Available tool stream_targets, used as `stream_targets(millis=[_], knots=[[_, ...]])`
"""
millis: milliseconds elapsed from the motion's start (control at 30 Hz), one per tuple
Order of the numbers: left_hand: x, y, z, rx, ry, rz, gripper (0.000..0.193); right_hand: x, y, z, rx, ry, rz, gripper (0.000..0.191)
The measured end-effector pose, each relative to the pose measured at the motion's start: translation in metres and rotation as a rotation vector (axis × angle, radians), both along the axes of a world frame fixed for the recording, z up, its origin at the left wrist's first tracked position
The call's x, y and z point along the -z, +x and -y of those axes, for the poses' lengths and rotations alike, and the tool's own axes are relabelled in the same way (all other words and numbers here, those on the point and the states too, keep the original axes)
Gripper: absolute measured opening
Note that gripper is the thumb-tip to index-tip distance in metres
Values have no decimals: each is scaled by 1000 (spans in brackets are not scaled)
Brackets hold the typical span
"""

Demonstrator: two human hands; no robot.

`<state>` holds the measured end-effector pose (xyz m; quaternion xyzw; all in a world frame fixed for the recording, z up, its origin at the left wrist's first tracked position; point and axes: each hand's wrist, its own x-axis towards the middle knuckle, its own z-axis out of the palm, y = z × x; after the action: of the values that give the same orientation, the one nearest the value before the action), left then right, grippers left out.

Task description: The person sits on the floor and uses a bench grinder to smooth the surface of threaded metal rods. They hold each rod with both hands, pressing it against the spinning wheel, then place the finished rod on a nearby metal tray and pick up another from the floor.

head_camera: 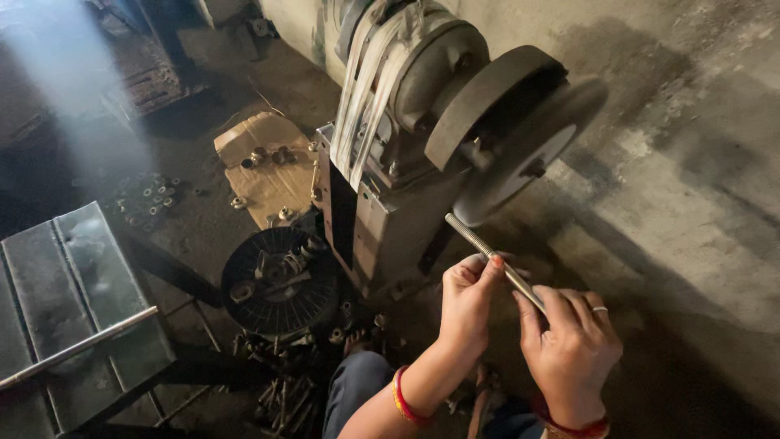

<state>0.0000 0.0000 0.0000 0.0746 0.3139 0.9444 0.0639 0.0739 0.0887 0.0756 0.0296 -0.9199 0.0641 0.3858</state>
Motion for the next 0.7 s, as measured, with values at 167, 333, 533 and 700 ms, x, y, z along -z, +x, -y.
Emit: stream_targets(millis=[167,333,533,700], knots=[[-9,-1,9,-20,18,-25,26,2,-3,4,-47,-19,-73,19],[-8,-8,8,-94,-48,-29,26,3,-6,9,9,51,-46,20],[-3,-6,4,-84,-83,11,22,-2,-3,5,-27,63,-74,20],[-4,2,3,-93,-95,-48,22,-6,7,3,-26,34,-68,20]])
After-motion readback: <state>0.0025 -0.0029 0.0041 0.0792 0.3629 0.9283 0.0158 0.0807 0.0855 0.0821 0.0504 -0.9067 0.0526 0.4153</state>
